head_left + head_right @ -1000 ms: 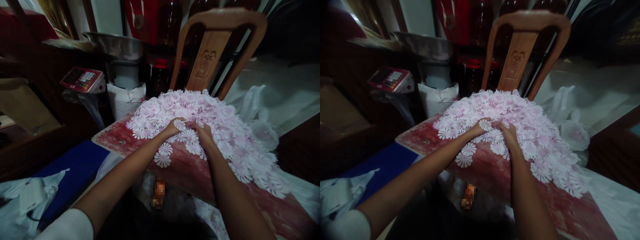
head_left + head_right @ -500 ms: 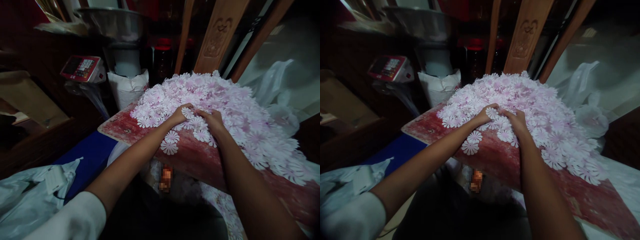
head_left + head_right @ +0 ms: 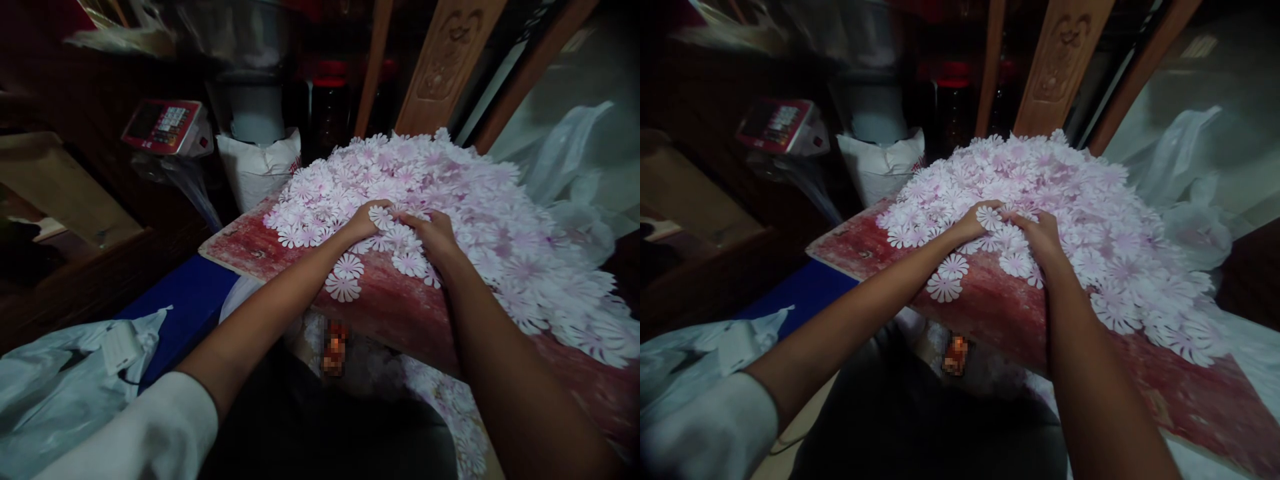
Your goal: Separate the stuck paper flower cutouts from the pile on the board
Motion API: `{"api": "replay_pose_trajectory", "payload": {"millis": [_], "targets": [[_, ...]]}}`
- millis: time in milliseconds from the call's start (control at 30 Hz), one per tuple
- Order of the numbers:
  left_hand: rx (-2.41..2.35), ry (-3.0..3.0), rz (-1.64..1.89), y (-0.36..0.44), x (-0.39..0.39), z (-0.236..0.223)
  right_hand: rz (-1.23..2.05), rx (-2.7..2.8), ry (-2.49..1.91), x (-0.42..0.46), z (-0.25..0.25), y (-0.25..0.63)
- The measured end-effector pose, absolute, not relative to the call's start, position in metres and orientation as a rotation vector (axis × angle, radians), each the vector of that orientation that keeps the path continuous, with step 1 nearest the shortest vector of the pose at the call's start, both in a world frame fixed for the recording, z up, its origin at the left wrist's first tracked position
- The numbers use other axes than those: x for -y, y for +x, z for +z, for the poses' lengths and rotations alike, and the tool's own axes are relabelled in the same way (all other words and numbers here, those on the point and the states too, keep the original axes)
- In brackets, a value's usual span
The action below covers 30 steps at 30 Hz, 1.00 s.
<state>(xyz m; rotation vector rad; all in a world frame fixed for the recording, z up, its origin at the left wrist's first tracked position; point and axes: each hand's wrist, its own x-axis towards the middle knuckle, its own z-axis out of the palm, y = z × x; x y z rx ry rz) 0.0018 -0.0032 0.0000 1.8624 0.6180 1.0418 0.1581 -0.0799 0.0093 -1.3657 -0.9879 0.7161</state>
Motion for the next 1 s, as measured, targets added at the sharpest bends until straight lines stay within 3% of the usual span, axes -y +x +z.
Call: {"api": "replay_pose_trajectory", "payload": {"millis": [300,1000], "targets": [[-0.78,1.932,1.085,0.0,0.004,0.003,0.686,0.992,-1.348,0.078,0.008,0.159],[-0.679,1.884,1.06,0.004,-0.004,0.002,0.667,0.923,-1.531,0.087,0.02,0.152]]}}
